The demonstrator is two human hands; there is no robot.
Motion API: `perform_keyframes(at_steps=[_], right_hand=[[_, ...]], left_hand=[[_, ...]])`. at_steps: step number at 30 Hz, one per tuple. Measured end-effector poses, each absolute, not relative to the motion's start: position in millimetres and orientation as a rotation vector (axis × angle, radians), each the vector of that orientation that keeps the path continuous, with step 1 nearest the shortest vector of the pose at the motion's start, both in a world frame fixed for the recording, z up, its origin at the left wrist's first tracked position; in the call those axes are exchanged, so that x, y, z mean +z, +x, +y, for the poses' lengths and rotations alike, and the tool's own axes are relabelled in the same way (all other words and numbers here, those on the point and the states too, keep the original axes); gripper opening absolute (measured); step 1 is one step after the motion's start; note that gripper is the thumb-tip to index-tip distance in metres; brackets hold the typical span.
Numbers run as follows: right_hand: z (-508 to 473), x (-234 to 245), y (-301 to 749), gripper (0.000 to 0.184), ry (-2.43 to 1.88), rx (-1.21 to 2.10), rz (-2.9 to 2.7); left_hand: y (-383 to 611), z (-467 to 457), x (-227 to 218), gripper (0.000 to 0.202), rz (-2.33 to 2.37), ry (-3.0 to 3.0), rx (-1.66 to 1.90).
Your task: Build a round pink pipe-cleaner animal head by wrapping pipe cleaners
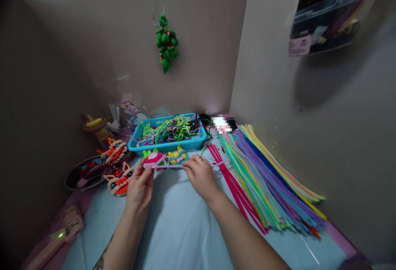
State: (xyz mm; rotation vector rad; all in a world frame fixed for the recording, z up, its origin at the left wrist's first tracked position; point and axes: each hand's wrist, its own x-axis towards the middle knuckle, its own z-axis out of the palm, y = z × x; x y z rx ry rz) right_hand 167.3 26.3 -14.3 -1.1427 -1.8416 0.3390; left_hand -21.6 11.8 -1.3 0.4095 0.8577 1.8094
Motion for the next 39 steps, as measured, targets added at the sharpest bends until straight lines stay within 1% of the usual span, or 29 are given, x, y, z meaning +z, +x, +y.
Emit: perform_keyframes(at_steps=[3, 6, 9, 13, 17, 20, 23, 24, 26, 29, 32, 35, 39], right_hand=[[31.2, -15.2, 174.4, 0.009, -1.225, 0.261, -1.92], [32.4, -15.8, 177.0, 0.007, -1.25, 0.303, -1.966], [32.5, -17.0, 178.4, 0.011, -1.291, 0.341, -2.053], [36.4, -19.8, 182.8, 0.018, -1.455, 0.323, -2.137], [40.7, -20.7, 187.2, 0.013, -1.6, 0.3, -2.157], [39.3, -18.4, 187.8, 0.015, -1.511, 0.275, -2.027], [34.4, -14.2, 185.9, 0.015, -1.308, 0.29, -1.661], [32.3, -12.7, 184.4, 0.014, -1.247, 0.348, -1.531], [27.9, -9.7, 180.2, 0.013, -1.132, 0.574, -1.314], [22.1, -5.4, 171.3, 0.019, -0.902, 1.039, -1.068], [18.8, -2.1, 163.1, 0.026, -0.719, 1.377, -0.872], [18.7, -2.0, 157.3, 0.027, -0.692, 1.524, -0.765], [20.6, -7.3, 152.1, 0.027, -0.704, 1.563, -0.695]], left_hand=[[-29.1, 12.7, 2.7, 0.029, 0.859, 0.322, 1.826], [-30.4, 12.0, 6.4, 0.029, 0.857, 0.279, 1.809], [-30.2, 11.2, 8.0, 0.03, 0.842, 0.275, 1.799], [-33.4, 10.9, 9.0, 0.029, 0.838, 0.242, 1.828], [-38.0, 10.7, 12.6, 0.028, 0.831, 0.205, 1.872], [-37.6, 10.6, 15.2, 0.028, 0.831, 0.209, 1.879], [-33.4, 10.2, 15.3, 0.028, 0.839, 0.201, 1.853], [-31.4, 10.0, 14.7, 0.027, 0.844, 0.195, 1.837], [-27.3, 9.2, 13.1, 0.027, 0.851, 0.189, 1.807], [-21.7, 7.7, 10.5, 0.026, 0.854, 0.206, 1.768], [-18.3, 6.6, 8.4, 0.025, 0.879, 0.225, 1.735], [-16.9, 6.3, 6.7, 0.027, 0.902, 0.207, 1.702], [-14.0, 5.6, 5.2, 0.029, 0.873, 0.186, 1.649]])
